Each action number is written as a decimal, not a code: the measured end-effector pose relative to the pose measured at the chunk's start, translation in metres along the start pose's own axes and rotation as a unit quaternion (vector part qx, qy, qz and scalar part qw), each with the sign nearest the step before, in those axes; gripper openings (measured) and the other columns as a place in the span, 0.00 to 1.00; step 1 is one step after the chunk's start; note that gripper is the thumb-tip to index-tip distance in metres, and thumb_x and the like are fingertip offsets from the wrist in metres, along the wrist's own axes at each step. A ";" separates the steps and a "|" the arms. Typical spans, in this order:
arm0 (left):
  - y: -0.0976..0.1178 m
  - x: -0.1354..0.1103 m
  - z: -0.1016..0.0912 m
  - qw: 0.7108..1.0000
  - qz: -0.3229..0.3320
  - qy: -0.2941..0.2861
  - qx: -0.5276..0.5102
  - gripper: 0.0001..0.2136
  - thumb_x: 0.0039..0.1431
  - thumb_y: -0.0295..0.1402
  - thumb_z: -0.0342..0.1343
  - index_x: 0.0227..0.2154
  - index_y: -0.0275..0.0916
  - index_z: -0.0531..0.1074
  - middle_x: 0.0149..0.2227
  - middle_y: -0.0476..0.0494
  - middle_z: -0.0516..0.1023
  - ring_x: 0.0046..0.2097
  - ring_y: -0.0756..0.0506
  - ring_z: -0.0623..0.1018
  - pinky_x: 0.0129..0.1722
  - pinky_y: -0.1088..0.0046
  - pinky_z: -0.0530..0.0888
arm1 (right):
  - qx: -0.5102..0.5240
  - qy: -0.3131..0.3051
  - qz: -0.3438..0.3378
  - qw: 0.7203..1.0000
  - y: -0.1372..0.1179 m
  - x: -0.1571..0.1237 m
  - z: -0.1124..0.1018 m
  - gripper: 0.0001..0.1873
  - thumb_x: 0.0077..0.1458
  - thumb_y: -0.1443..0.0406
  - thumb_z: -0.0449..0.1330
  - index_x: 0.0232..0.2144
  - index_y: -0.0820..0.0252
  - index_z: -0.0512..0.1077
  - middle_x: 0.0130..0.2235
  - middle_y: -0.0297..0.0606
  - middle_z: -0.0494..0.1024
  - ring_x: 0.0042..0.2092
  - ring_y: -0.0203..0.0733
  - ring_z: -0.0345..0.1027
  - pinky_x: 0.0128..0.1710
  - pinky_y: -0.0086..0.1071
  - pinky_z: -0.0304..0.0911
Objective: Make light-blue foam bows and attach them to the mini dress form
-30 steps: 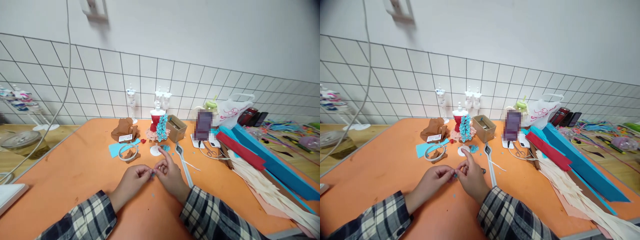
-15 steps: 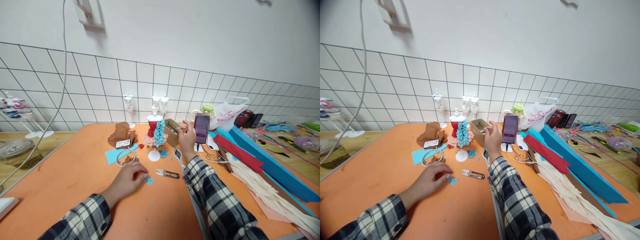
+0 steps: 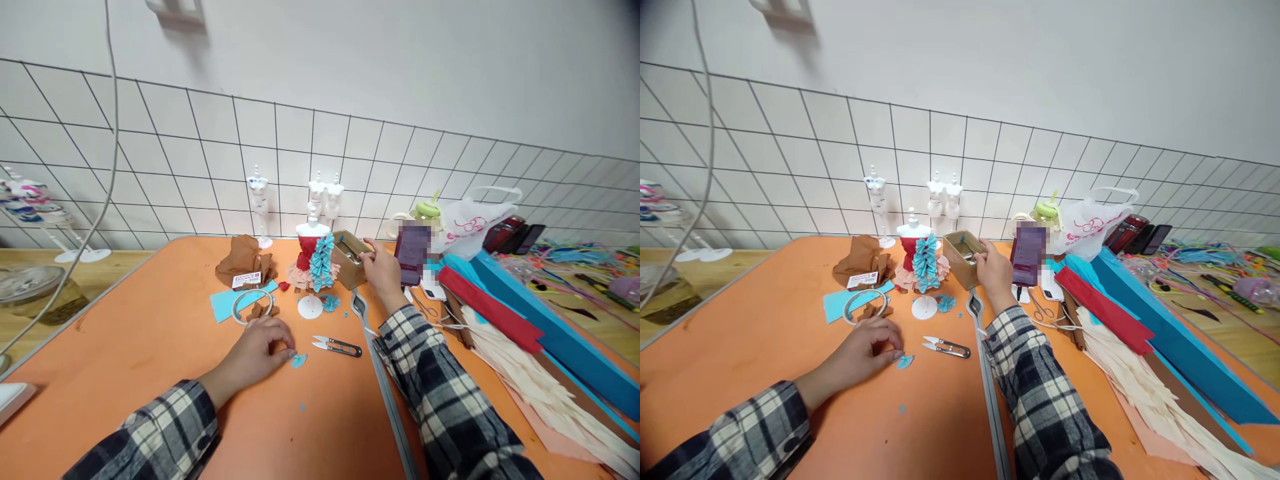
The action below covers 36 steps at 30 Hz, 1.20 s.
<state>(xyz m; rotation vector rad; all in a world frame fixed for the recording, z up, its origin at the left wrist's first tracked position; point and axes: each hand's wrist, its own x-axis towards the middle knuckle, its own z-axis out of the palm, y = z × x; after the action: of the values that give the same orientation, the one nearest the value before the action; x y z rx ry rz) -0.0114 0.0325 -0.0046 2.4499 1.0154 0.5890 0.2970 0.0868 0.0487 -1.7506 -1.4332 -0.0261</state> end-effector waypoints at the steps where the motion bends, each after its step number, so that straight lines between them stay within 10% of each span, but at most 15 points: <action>1: 0.000 0.000 0.000 1.000 0.001 0.003 -0.003 0.04 0.54 0.34 0.59 0.27 0.43 0.76 0.35 0.48 0.79 0.40 0.44 0.75 0.44 0.67 0.64 | -0.004 0.004 -0.010 1.000 0.000 -0.001 0.000 0.22 0.55 0.65 0.56 0.53 0.51 0.69 0.35 0.35 0.81 0.40 0.48 0.71 0.38 0.37 0.61; 13: 0.003 -0.003 0.000 1.000 0.009 0.000 -0.027 0.05 0.55 0.33 0.58 0.34 0.43 0.77 0.38 0.46 0.78 0.43 0.43 0.74 0.47 0.66 0.67 | 0.114 -0.012 -0.007 0.993 0.004 0.004 0.001 0.31 0.48 0.65 0.60 0.56 0.55 0.65 0.45 0.40 0.79 0.37 0.43 0.70 0.40 0.38 0.64; 20: 0.003 -0.003 0.000 0.999 0.009 -0.002 -0.049 0.03 0.53 0.32 0.59 0.27 0.41 0.76 0.35 0.46 0.78 0.41 0.44 0.75 0.46 0.67 0.67 | 0.076 0.001 0.017 0.997 0.005 0.006 -0.005 0.24 0.52 0.67 0.54 0.52 0.58 0.68 0.35 0.38 0.81 0.38 0.45 0.72 0.40 0.39 0.63; 36: 0.002 0.001 -0.002 0.958 -0.151 0.061 -0.237 0.07 0.49 0.35 0.58 0.23 0.38 0.70 0.24 0.48 0.76 0.28 0.48 0.73 0.29 0.74 0.69 | 0.056 0.084 -0.045 0.994 -0.007 0.000 -0.009 0.33 0.52 0.67 0.53 0.61 0.57 0.59 0.39 0.38 0.78 0.36 0.43 0.68 0.40 0.38 0.63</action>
<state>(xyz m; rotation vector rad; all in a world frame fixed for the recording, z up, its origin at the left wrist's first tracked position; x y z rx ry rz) -0.0106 0.0326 -0.0012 1.8198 1.1173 0.7815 0.2957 0.0808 0.0587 -1.5552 -1.3625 -0.1355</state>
